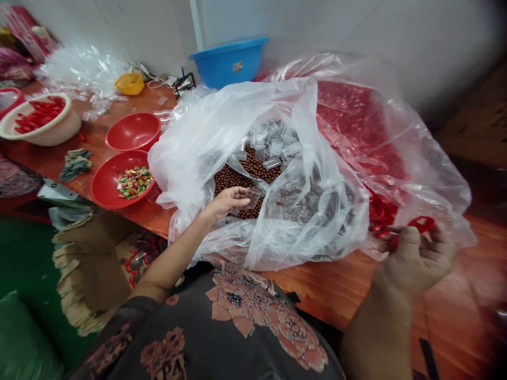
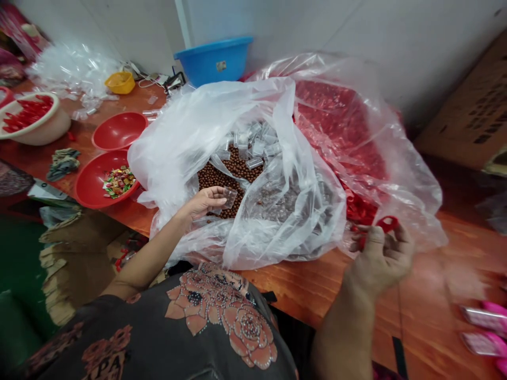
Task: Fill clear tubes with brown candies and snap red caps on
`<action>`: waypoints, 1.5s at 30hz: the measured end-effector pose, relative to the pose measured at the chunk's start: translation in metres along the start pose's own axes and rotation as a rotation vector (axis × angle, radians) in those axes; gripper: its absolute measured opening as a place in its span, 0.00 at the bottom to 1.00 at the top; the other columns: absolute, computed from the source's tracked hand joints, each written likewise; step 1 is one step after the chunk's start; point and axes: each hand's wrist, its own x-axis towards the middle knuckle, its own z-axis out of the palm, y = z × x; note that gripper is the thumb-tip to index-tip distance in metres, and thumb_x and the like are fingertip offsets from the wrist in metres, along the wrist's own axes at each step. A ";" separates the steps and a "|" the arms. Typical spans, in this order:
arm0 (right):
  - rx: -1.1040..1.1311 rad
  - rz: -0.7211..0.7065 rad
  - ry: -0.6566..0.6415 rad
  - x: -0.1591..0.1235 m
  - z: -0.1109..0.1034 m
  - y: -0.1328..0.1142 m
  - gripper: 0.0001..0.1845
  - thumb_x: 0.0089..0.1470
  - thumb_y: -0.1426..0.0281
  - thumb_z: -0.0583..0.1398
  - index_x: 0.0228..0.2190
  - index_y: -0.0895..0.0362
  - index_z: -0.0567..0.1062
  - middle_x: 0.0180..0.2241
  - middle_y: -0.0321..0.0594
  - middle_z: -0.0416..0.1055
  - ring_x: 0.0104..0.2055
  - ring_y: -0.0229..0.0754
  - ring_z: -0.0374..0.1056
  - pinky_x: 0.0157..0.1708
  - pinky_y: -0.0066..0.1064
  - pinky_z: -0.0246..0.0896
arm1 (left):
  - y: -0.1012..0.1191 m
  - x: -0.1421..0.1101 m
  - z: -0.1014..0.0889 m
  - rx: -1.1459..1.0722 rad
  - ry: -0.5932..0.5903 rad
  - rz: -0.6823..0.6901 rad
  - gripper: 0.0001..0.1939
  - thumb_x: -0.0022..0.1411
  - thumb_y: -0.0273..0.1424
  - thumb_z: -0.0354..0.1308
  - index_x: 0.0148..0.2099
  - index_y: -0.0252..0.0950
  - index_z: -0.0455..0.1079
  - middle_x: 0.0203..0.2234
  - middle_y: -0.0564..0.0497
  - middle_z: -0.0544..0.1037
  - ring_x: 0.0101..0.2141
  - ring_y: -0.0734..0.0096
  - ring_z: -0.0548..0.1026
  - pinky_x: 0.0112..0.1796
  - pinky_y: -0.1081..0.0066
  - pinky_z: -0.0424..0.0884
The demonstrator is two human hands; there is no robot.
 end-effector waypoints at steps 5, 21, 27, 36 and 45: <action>0.130 0.173 -0.322 -0.044 0.032 -0.047 0.24 0.50 0.57 0.63 0.46 0.56 0.75 0.26 0.34 0.71 0.22 0.31 0.60 0.21 0.25 0.52 | -0.008 -0.009 0.013 -0.020 -0.007 0.018 0.21 0.48 0.24 0.70 0.46 0.32 0.72 0.39 0.45 0.80 0.35 0.73 0.78 0.43 0.68 0.74; 0.022 -0.154 -1.210 -0.098 0.121 -0.053 0.14 0.63 0.60 0.53 0.46 0.53 0.66 0.44 0.40 0.73 0.44 0.39 0.69 0.46 0.35 0.62 | -0.013 -0.034 0.012 0.019 -0.085 0.017 0.23 0.47 0.30 0.71 0.47 0.32 0.76 0.38 0.44 0.80 0.33 0.71 0.78 0.38 0.68 0.74; 0.059 -0.186 -1.260 -0.105 0.123 -0.055 0.13 0.63 0.61 0.53 0.46 0.52 0.67 0.45 0.41 0.72 0.44 0.39 0.69 0.46 0.35 0.63 | -0.013 -0.039 0.006 -0.025 -0.053 -0.007 0.23 0.44 0.29 0.72 0.45 0.31 0.76 0.36 0.45 0.80 0.31 0.72 0.77 0.35 0.69 0.73; 0.022 -0.293 -1.194 -0.107 0.118 -0.048 0.12 0.62 0.62 0.55 0.46 0.52 0.69 0.41 0.39 0.73 0.41 0.39 0.70 0.42 0.34 0.66 | -0.017 -0.043 -0.003 -0.005 -0.045 0.050 0.21 0.48 0.30 0.70 0.46 0.30 0.75 0.38 0.45 0.79 0.32 0.74 0.76 0.37 0.70 0.72; -0.137 -0.503 -1.015 -0.102 0.112 -0.052 0.13 0.59 0.63 0.59 0.46 0.50 0.76 0.41 0.38 0.77 0.41 0.39 0.72 0.42 0.35 0.66 | -0.023 -0.045 0.001 0.062 0.004 0.166 0.23 0.50 0.30 0.68 0.49 0.31 0.73 0.43 0.43 0.79 0.37 0.71 0.77 0.41 0.68 0.72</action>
